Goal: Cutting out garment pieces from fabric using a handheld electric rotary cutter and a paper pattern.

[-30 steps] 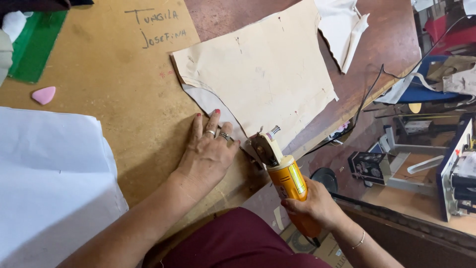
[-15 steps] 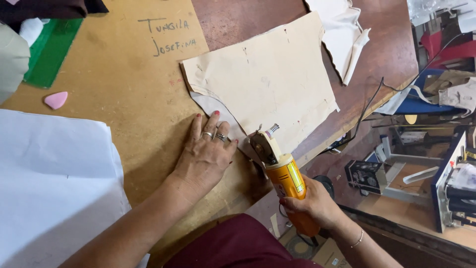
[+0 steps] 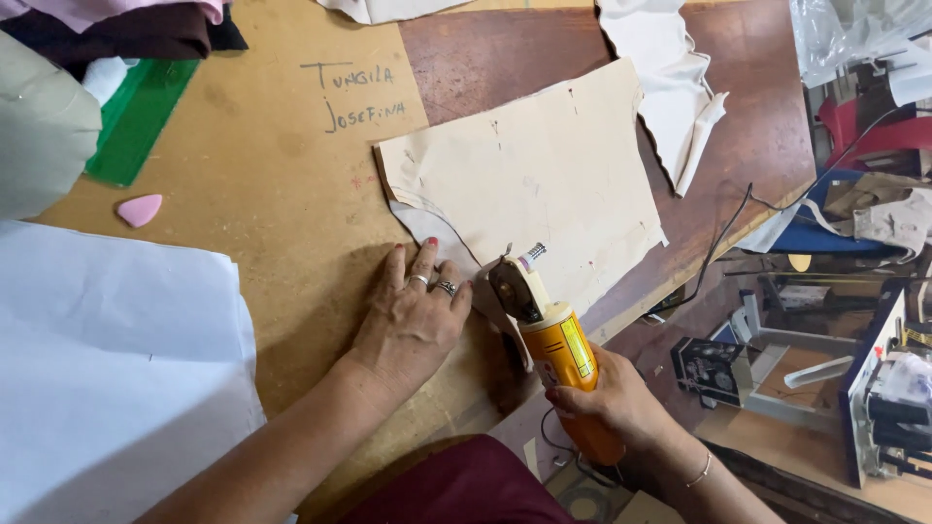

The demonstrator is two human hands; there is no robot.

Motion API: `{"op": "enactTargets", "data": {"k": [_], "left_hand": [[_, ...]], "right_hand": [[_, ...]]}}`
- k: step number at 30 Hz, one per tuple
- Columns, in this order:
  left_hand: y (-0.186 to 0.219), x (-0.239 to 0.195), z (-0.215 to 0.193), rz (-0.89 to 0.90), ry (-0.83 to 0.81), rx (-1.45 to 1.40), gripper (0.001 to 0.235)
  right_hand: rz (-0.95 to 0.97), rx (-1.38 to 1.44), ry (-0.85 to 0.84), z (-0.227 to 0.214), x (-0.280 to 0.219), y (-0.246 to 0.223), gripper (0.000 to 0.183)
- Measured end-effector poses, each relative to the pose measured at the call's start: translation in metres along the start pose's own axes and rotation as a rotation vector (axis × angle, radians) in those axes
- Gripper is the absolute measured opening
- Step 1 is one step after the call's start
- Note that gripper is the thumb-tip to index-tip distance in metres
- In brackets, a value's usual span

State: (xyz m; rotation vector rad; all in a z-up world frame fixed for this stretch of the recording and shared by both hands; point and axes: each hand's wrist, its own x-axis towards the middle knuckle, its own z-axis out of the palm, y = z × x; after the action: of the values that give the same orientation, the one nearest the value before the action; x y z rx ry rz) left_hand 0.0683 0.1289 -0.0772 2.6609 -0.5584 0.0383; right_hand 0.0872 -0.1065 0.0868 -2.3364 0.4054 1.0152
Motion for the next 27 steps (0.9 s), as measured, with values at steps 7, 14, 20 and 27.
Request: {"op": "enactTargets", "data": {"k": [7, 14, 20, 27], "left_hand": [[0.007, -0.01, -0.017, -0.022, 0.189, 0.051, 0.036], [0.007, -0.012, -0.014, 0.004, 0.157, 0.073, 0.045], [0.008, -0.011, -0.026, -0.019, 0.083, 0.019, 0.041], [0.009, -0.012, -0.027, -0.033, 0.055, 0.064, 0.044]], "right_hand": [[0.059, -0.091, -0.027, -0.004, 0.006, -0.019, 0.047], [0.045, -0.156, -0.071, -0.006, 0.01, -0.04, 0.048], [0.098, -0.2, -0.085, -0.006, 0.01, -0.065, 0.053], [-0.028, -0.338, -0.104, -0.014, 0.03, -0.063, 0.054]]}}
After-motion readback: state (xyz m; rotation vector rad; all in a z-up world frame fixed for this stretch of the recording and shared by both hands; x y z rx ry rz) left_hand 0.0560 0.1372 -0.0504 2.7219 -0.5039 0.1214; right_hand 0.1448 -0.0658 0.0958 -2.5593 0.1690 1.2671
